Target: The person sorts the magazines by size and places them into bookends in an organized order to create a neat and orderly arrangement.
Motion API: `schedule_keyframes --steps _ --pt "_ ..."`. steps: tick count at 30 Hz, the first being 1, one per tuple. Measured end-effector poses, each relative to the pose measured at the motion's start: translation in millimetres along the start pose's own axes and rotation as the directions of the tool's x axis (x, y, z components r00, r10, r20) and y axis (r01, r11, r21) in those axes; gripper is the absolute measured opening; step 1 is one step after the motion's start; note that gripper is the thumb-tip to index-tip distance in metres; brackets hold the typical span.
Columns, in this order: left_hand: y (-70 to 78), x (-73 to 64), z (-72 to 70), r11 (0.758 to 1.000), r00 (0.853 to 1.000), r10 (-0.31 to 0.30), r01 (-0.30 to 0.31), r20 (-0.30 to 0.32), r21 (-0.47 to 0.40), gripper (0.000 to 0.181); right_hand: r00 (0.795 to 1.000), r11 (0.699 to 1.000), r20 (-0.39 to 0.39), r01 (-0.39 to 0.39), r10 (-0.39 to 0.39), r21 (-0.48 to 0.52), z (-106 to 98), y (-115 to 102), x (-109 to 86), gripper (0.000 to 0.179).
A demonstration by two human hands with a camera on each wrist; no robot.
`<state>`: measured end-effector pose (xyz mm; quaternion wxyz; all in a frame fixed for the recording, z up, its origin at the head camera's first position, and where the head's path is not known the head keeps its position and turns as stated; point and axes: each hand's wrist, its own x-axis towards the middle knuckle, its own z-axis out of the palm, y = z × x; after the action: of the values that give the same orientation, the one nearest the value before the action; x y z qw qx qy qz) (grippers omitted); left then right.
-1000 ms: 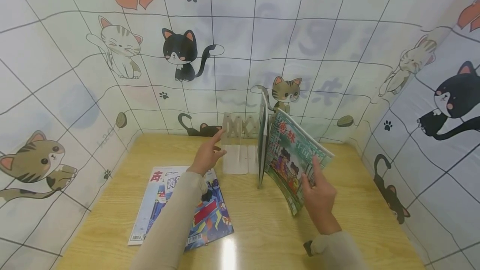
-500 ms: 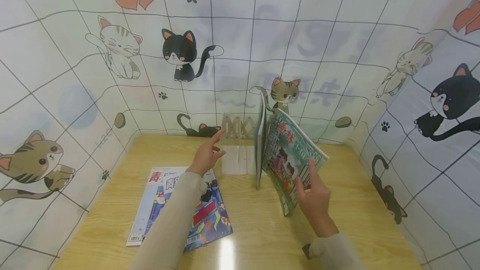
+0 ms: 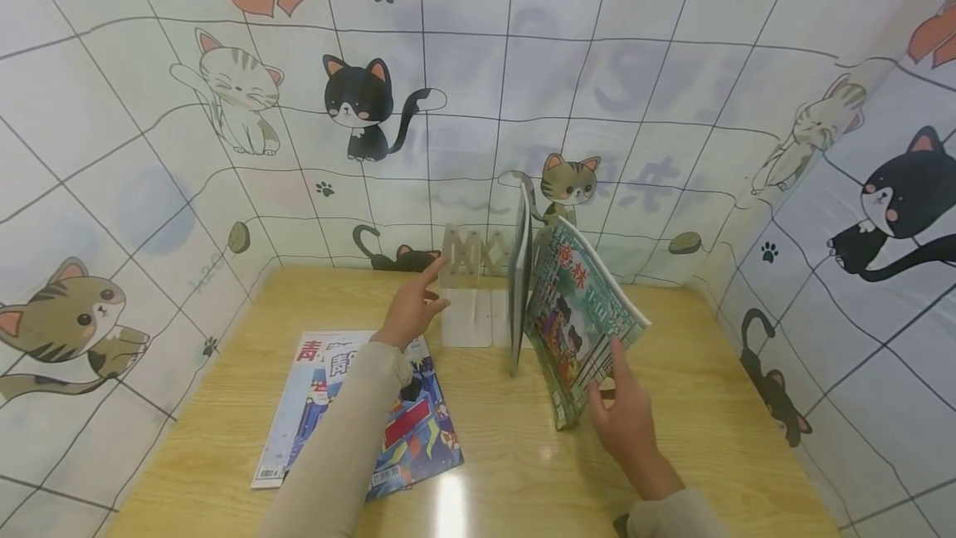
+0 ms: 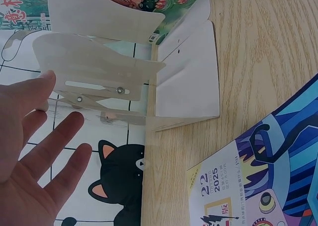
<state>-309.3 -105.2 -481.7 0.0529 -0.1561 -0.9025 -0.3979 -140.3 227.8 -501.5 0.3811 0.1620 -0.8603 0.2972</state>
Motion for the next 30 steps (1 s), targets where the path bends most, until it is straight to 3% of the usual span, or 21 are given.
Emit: schedule_keyframes --steps 7,16,30 --pt "-0.4 0.6 -0.7 1.000 1.000 0.006 -0.006 -0.009 -0.002 0.080 0.999 1.000 -0.039 0.026 -0.027 -0.011 1.9 1.9 -0.5 0.087" --pt "-2.0 -0.4 -0.2 1.000 1.000 0.006 -0.006 -0.005 -0.007 0.081 0.999 0.999 -0.029 0.020 -0.021 -0.044 10.1 5.2 4.7 0.090" --pt "0.1 -0.3 0.3 1.000 1.000 0.009 -0.009 -0.005 0.001 0.082 1.000 1.000 -0.006 -0.008 0.008 0.001 32.7 1.1 21.1 0.089"
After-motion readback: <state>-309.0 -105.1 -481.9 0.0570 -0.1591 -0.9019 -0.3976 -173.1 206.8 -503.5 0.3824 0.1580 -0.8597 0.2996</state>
